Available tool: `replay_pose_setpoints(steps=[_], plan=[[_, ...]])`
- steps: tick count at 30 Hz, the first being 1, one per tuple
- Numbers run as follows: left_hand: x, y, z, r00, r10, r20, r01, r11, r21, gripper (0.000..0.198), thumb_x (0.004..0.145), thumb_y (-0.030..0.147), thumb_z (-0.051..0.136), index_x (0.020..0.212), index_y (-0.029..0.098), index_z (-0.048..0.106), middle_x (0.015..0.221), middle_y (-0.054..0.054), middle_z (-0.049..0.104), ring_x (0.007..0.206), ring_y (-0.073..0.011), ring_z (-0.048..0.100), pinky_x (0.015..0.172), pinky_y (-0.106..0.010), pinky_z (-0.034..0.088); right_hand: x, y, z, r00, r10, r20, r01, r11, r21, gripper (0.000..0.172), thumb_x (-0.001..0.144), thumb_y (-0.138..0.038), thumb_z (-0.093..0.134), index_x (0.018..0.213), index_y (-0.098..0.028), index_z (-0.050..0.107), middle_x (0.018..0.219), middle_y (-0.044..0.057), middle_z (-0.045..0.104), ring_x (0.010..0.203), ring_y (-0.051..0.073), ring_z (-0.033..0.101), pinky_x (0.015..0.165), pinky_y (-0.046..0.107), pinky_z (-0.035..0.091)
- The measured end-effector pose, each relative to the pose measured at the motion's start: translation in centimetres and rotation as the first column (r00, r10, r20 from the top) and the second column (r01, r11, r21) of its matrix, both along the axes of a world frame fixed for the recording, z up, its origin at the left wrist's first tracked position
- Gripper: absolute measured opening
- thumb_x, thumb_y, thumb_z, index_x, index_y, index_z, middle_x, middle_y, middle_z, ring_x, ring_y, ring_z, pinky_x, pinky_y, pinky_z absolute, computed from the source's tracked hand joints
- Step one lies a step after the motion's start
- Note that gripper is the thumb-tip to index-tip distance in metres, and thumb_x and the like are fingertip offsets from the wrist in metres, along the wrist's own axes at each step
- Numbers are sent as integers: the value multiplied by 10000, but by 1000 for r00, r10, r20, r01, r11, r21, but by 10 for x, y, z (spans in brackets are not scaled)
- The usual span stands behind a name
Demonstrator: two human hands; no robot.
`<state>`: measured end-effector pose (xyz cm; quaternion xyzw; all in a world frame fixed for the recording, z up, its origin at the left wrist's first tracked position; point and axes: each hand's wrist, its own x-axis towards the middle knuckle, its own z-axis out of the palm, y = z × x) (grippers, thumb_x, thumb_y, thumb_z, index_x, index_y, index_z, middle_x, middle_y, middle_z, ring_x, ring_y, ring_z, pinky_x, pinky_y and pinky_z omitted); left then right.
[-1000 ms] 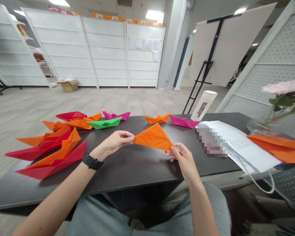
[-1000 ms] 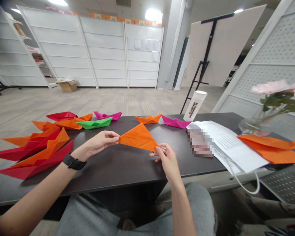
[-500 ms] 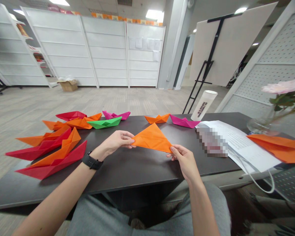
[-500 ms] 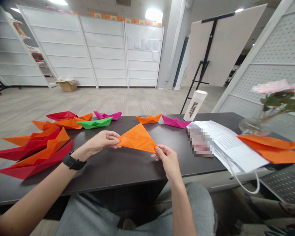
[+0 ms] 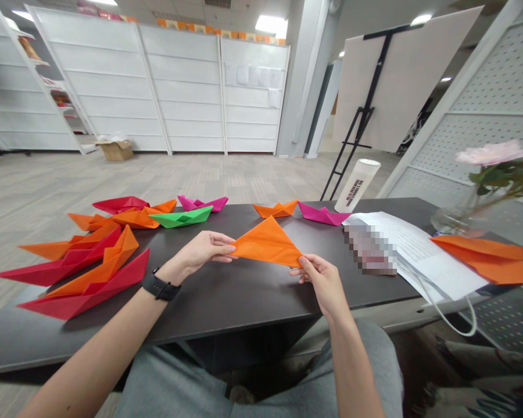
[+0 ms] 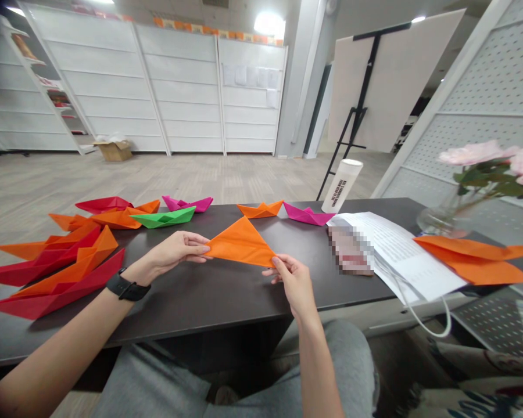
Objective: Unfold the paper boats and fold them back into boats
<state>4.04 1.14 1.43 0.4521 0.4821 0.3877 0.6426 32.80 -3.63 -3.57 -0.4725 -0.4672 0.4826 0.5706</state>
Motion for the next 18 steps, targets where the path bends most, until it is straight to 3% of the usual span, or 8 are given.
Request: replay_pose_setpoints(steps=[10,18], plan=[[3,0,-5,1000,29,-9,-29,1000,6,226,612,63,880,804,72,762,702,-74,769,612,-139,727,630,-196,621,-2,-1,5,999,-45,-21,44,997,-62,455,666,-519,808,875,-122,735,529,48,690,476,165,659,432,205,438],[-10,5,-6,995,100,-15,-99,994,50,197,667,69,850,842,92,762,770,-72,782,644,-130,729,663,-193,622,1,-1,1,995,85,51,-83,996,-38,400,729,-491,772,949,-157,754,873,105,777,719,221,742,557,253,514]])
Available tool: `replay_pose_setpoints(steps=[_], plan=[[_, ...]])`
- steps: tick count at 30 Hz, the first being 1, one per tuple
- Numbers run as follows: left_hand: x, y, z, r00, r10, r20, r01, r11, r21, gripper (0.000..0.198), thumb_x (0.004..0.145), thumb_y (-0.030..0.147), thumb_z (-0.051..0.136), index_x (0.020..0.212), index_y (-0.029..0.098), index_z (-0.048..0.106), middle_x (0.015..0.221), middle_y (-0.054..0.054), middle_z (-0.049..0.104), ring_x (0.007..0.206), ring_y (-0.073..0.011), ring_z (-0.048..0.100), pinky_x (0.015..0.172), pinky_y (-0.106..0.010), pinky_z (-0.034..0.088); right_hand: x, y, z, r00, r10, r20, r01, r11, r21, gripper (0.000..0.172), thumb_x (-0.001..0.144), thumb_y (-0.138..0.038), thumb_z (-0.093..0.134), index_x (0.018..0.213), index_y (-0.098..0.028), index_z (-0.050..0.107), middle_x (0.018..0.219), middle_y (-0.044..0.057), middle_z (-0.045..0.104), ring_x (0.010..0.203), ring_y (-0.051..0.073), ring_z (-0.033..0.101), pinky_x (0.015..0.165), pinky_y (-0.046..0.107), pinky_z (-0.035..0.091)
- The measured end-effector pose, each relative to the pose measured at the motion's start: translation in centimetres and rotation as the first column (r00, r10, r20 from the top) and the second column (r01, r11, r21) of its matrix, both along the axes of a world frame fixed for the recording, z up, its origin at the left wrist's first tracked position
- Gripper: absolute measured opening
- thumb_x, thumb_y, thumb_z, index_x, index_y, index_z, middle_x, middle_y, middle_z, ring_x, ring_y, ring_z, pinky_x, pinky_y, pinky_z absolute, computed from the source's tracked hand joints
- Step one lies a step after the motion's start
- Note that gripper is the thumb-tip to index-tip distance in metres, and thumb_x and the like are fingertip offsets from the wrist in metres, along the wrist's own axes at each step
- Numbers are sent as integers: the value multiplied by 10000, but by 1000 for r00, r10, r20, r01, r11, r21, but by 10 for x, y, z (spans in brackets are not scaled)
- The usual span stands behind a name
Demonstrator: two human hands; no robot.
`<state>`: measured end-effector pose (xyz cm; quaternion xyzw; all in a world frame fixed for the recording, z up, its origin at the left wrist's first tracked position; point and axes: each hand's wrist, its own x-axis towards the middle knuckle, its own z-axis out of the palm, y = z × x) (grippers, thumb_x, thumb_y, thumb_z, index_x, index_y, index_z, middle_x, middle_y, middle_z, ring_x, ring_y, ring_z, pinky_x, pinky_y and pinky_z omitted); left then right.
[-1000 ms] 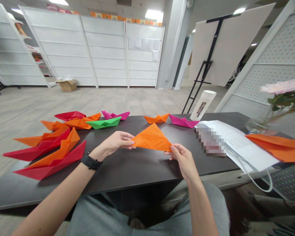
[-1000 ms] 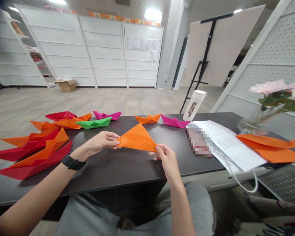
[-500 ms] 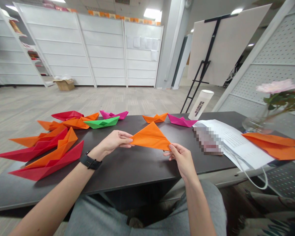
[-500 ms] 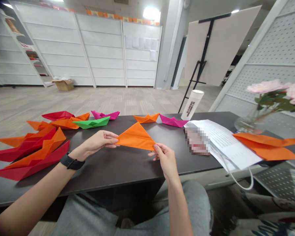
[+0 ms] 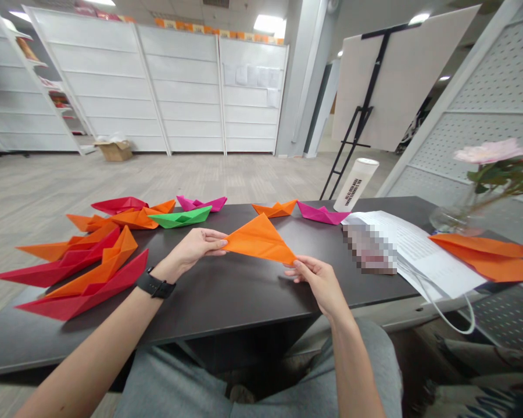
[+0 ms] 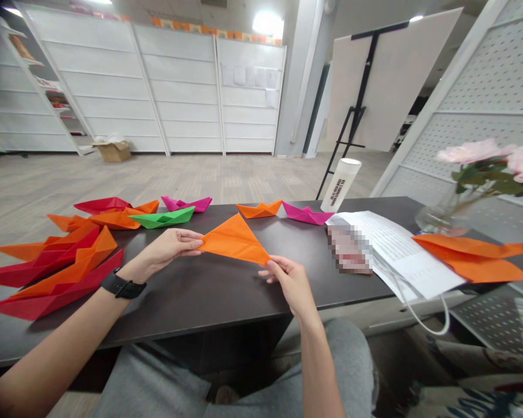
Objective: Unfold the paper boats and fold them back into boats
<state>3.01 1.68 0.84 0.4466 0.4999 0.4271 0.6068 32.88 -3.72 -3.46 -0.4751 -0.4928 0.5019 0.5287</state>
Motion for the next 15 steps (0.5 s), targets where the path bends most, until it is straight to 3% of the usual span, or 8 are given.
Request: replay_pose_setpoints(steps=[10,13,15], plan=[[2,-3,5,999,-44,0,44,999,19,197,689,98,842,870,92,764,782,-86,781,668,-151,737,644,-199,620,1,-1,0,998,-52,33,53,999,-3,422,729,-527,753,872,-130,733,799,125,767,623,201,707,510,251,489],[4,-5,9,998,-47,31,45,998,35,197,715,107,825,901,94,761,852,-94,779,678,-130,727,637,-174,603,3,1,-3,997,-47,62,46,999,23,415,765,-510,725,956,-141,717,925,134,761,773,237,727,618,301,550],[6,-5,10,998,-31,49,29,999,37,181,727,96,811,899,99,758,862,-85,770,641,-104,705,612,-159,587,2,0,-1,984,-137,111,123,985,124,464,794,-477,702,1142,-174,662,1144,143,708,981,263,699,765,361,574]])
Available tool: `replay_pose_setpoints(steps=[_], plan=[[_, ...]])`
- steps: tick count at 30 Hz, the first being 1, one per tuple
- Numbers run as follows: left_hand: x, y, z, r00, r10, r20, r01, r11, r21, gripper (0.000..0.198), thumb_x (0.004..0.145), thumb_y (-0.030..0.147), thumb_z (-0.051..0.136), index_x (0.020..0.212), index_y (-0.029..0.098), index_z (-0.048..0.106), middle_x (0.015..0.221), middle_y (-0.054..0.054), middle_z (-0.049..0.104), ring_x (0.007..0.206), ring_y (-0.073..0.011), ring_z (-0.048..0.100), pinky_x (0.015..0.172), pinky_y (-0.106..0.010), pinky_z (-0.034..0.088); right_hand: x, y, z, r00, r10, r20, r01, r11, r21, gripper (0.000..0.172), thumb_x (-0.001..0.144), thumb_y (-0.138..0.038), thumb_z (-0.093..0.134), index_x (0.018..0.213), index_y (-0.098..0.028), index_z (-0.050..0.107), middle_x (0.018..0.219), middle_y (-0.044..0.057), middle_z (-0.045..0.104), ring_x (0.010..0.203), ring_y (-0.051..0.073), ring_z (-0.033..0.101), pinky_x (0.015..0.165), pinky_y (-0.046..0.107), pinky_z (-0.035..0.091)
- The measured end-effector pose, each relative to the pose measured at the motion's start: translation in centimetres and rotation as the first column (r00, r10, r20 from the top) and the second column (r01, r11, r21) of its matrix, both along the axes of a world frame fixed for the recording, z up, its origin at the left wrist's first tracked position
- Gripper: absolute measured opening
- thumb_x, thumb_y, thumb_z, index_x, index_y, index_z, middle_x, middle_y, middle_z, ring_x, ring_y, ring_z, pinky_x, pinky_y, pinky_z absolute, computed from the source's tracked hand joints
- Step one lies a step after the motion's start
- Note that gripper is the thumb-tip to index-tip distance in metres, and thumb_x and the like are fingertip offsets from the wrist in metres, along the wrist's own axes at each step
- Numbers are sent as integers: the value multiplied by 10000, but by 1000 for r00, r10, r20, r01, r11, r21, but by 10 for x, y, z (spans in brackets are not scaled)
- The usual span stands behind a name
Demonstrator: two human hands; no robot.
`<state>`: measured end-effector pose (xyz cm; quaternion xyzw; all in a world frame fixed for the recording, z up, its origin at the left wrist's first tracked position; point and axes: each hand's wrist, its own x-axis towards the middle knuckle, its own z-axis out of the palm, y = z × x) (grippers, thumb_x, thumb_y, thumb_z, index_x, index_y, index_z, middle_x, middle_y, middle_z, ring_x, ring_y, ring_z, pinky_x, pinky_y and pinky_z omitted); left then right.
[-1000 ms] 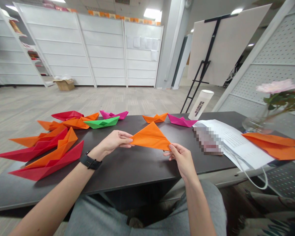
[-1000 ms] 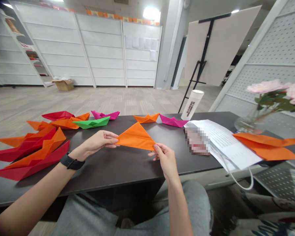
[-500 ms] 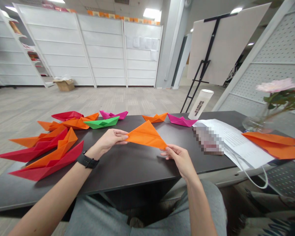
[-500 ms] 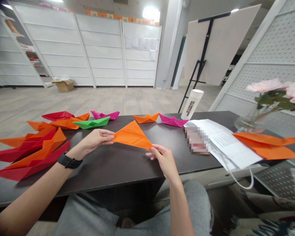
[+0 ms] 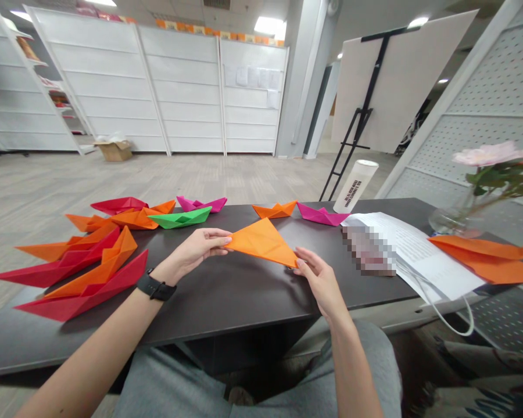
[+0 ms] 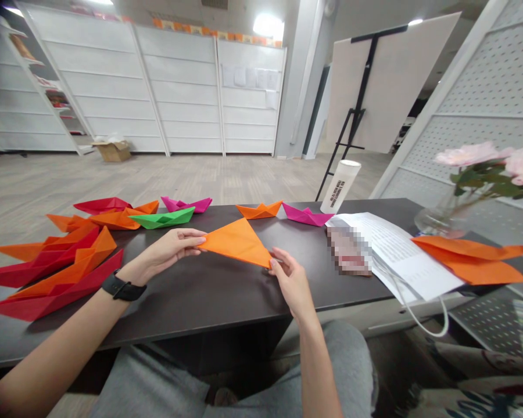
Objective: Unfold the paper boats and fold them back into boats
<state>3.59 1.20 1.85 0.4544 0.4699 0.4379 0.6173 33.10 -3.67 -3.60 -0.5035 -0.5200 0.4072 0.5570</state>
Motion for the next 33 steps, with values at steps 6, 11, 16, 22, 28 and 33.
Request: replay_pose_setpoints(steps=[6,11,16,22,28,33], plan=[[2,0,-2,998,-68,15,67,998,20,140,781,94,740,920,106,747,796,-66,743,623,-100,684,566,-158,551,-33,-23,35,801,-154,579,-74,934,350,316,937,-337,552,1227,-239,632,1165,107,600,1089,246,606,982,412,475],[2,-1,-2,991,-122,57,123,992,-1,127,780,108,733,907,106,731,745,-44,715,606,-100,679,606,-183,564,-72,-27,46,571,150,807,-370,925,90,501,886,-343,653,1359,-243,519,1144,87,623,1035,275,633,875,406,522],[3,-1,-2,986,-134,103,134,991,11,98,764,126,749,856,109,722,772,-42,704,612,-99,674,615,-192,566,-71,-16,39,570,216,793,-411,911,47,356,950,-244,545,1306,-226,551,1025,54,646,915,218,652,802,344,520],[4,-2,-2,975,-168,143,167,986,23,114,758,145,771,854,111,720,817,-45,702,648,-103,687,645,-194,576,-60,-14,39,611,268,745,-479,874,78,423,911,-250,605,1329,-251,538,901,11,617,790,180,616,763,317,506],[3,-1,-3,971,-167,172,169,986,3,129,757,124,774,870,111,713,807,-46,707,645,-102,693,640,-182,579,-56,-14,37,643,256,722,-478,871,116,424,900,-195,568,1321,-239,549,903,18,643,757,170,614,760,313,509],[4,0,-3,967,-162,197,166,986,-5,101,764,88,748,856,106,712,784,-40,702,627,-99,689,610,-169,572,-53,-13,36,668,283,688,-468,879,93,401,916,-215,566,1315,-251,556,885,8,660,733,159,616,771,308,517]])
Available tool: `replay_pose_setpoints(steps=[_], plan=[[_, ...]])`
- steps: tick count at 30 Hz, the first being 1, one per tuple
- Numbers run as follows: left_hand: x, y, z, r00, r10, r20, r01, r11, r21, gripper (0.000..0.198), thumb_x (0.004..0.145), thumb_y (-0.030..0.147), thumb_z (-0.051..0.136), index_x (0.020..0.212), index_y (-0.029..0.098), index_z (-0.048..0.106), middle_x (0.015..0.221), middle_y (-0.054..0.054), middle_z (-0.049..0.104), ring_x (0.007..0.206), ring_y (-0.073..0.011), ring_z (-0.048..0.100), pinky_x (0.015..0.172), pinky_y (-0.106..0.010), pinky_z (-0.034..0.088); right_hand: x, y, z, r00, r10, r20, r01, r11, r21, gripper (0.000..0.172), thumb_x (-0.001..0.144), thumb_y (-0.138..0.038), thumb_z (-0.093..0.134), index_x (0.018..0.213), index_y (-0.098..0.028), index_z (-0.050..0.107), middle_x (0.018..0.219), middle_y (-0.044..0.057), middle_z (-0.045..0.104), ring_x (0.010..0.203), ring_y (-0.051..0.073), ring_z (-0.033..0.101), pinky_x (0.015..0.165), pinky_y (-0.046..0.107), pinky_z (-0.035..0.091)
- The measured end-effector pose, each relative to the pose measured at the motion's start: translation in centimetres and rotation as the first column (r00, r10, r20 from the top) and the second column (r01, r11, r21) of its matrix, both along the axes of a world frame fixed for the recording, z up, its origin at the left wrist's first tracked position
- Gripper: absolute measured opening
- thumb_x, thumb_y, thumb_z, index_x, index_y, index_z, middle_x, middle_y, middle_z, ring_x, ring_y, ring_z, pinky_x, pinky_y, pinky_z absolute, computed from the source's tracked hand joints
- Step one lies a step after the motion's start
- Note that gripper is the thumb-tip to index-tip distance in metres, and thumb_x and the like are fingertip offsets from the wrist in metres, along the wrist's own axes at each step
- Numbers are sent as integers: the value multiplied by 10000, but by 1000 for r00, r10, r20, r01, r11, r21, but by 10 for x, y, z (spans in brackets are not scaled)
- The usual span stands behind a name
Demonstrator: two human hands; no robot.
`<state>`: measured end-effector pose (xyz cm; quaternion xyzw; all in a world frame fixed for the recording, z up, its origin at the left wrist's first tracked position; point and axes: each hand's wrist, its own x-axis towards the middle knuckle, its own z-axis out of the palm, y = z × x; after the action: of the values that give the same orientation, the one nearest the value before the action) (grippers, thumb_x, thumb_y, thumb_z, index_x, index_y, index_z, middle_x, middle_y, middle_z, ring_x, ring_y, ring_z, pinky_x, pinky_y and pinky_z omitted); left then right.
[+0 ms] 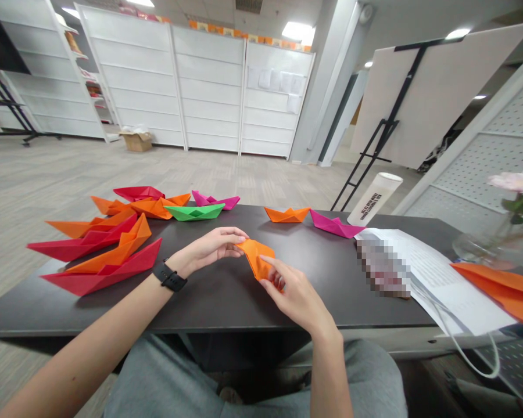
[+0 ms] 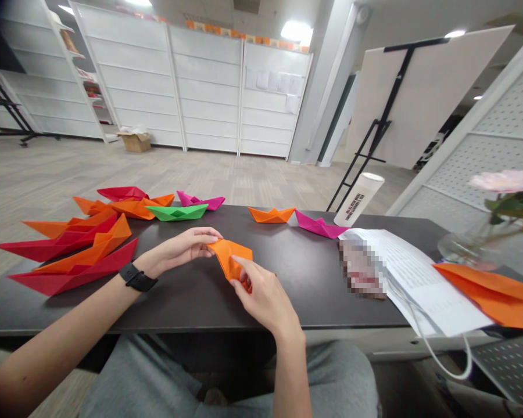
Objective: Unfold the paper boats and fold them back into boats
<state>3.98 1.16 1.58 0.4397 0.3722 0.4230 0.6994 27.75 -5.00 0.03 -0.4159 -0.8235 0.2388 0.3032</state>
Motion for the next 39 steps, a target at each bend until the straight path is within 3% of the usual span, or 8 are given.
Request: replay_pose_setpoints(steps=[31,35,39], plan=[[-1,0,0,1000,-23,15,24,1000,-15,121,768,82,744,880,96,700,791,-39,696,622,-98,691,618,-174,582,1,-1,-4,999,37,25,-39,996,75,469,855,-147,594,1314,-235,552,898,9,640,727,145,607,741,284,521],[-1,-2,3,1000,-20,18,20,1000,-12,171,763,113,761,907,90,672,787,-39,697,618,-101,697,615,-171,576,4,2,-9,1000,-9,12,7,985,175,505,861,-103,525,1347,-241,524,902,11,666,732,149,634,750,290,536],[4,-5,2,994,-1,114,-7,998,68,403,774,328,786,1051,143,559,795,-28,705,656,-137,714,624,-216,574,2,5,-13,988,-122,-99,146,945,292,471,896,-111,481,1349,-237,515,863,3,673,682,138,639,724,273,548]])
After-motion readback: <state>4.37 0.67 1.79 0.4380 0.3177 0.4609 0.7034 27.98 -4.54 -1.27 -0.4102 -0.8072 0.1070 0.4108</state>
